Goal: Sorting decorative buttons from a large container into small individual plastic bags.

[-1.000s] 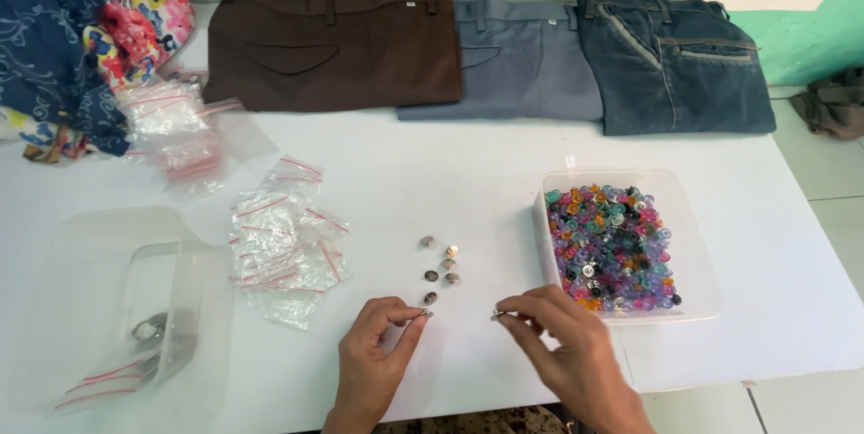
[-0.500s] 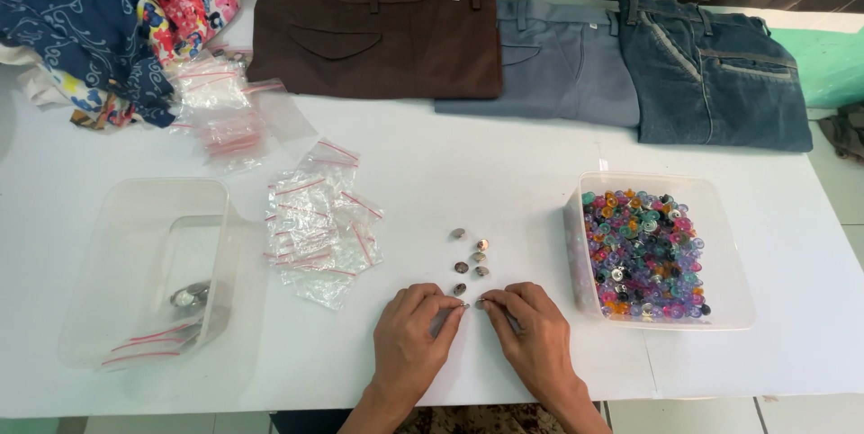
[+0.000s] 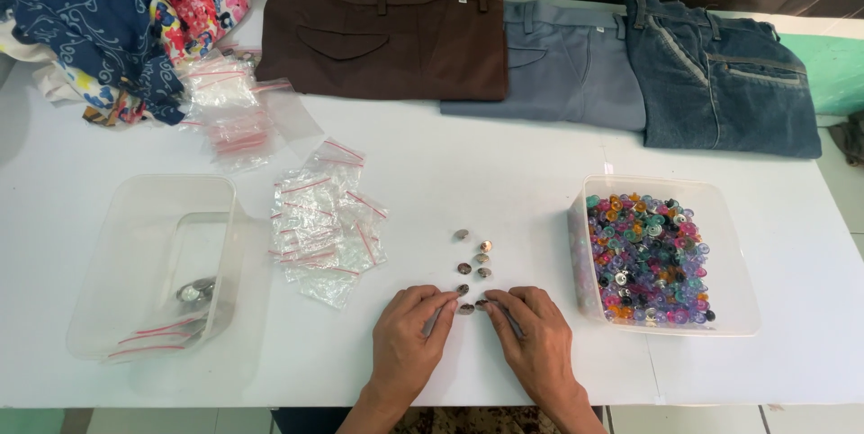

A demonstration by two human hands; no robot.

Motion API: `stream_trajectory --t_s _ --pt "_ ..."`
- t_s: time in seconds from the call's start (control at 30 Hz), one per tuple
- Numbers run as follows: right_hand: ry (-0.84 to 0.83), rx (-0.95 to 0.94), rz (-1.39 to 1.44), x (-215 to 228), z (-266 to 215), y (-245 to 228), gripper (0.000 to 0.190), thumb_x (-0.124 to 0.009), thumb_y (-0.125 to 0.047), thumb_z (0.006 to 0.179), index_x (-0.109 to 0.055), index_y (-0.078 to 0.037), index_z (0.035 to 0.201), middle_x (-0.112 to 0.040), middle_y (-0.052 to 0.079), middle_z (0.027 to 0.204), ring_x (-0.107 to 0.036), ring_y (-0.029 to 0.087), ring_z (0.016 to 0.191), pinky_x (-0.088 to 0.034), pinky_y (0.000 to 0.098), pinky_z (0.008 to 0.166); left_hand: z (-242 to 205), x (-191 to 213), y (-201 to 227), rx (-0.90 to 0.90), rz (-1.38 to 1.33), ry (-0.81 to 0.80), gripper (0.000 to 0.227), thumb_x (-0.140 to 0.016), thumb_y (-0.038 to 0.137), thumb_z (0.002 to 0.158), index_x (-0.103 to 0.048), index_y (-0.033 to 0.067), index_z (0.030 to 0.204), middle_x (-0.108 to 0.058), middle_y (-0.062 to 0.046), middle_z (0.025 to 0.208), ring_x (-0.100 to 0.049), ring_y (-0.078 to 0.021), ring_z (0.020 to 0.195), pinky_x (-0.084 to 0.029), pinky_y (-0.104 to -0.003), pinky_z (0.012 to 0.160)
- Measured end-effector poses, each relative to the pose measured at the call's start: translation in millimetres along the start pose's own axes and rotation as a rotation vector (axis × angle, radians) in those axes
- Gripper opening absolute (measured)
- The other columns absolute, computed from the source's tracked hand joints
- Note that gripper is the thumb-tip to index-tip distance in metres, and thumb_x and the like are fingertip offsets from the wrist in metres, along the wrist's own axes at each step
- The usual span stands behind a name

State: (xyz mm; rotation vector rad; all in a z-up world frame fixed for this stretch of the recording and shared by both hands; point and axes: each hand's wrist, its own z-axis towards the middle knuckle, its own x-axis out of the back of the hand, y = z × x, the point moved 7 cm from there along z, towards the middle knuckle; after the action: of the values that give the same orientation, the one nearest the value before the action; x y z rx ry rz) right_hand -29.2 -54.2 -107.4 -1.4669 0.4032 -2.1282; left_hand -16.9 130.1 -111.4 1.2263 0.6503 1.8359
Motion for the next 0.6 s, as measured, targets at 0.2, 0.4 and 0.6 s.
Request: stream_trajectory --t_s 0.2,0.4,0.6 --pt "-0.009 -0.093 0.172 8.1 0.6 -1.2 0.023 -0.065 -0.023 0.096 -0.078 -0.014 0.113 -0.069 0.001 0.098 -0.069 0.011 0.083 -0.06 0.0233 0.054 -1.6 -1.0 -4.7 0.046 -0.021 -0.003 0.017 -0.069 0.021 0.094 -0.081 0.0149 0.104 -0.073 0.002 0.093 -0.068 -0.0143 0.085 -0.056 -0.027 0.069" --pt "0.04 -0.108 0.345 29.8 -14.6 -0.9 0.023 -0.063 -0.015 0.097 -0.079 -0.008 0.111 -0.071 0.007 0.102 -0.071 0.014 0.085 -0.057 0.0245 0.065 4.3 3.3 3.5 0.159 -0.14 -0.026 0.019 -0.067 0.019 0.094 -0.083 0.0155 0.104 -0.077 0.004 0.096 -0.074 -0.0097 0.09 -0.06 -0.024 0.076" --pt "0.024 -0.01 0.416 105.7 -20.4 -9.5 0.021 -0.064 -0.01 0.094 -0.078 -0.004 0.109 -0.072 0.011 0.098 -0.071 0.022 0.086 -0.055 0.0338 0.072 34.2 -9.0 79.9 -0.175 -0.272 -0.095 0.016 -0.068 0.012 0.095 -0.079 0.0099 0.108 -0.075 -0.005 0.1 -0.073 -0.0201 0.1 -0.058 -0.033 0.089"
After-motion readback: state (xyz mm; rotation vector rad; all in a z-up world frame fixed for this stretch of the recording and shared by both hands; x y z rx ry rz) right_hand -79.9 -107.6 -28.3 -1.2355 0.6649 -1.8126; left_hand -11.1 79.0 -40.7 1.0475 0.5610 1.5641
